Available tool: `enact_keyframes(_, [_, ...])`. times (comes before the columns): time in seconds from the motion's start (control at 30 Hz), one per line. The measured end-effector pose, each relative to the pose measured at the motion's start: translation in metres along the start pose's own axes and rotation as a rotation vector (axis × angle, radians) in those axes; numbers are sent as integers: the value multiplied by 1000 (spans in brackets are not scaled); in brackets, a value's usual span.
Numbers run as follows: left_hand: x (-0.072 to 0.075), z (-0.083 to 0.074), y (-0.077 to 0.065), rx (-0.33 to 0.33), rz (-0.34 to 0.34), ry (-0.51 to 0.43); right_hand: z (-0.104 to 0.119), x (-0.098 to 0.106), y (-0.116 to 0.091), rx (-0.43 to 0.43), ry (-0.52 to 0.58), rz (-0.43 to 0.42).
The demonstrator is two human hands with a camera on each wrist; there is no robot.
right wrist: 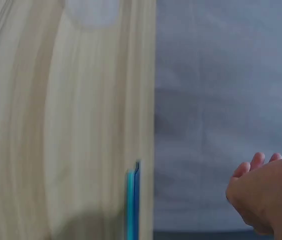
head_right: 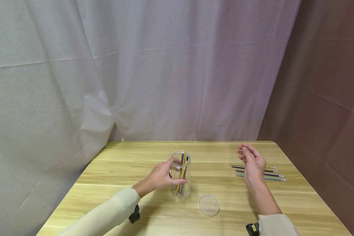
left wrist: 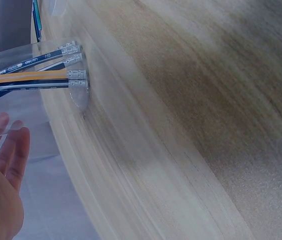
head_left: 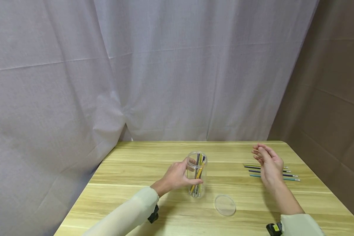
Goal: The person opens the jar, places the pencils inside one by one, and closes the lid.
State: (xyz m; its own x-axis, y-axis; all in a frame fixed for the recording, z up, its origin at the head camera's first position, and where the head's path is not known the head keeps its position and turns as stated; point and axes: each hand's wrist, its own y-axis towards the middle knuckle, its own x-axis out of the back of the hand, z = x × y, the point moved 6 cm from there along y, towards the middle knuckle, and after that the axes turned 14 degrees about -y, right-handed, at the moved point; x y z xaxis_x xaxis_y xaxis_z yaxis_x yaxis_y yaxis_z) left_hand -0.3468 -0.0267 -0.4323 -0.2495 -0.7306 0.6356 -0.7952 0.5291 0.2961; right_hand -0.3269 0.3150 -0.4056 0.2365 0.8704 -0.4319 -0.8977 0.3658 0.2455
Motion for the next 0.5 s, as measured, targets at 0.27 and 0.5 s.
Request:
enact_keyframes(0.27, [-1, 1, 0, 9, 8, -12, -18, 48, 12, -56, -206, 115])
enact_keyframes(0.5, [-1, 2, 1, 12, 7, -2, -30, 81, 14, -101, -632, 139])
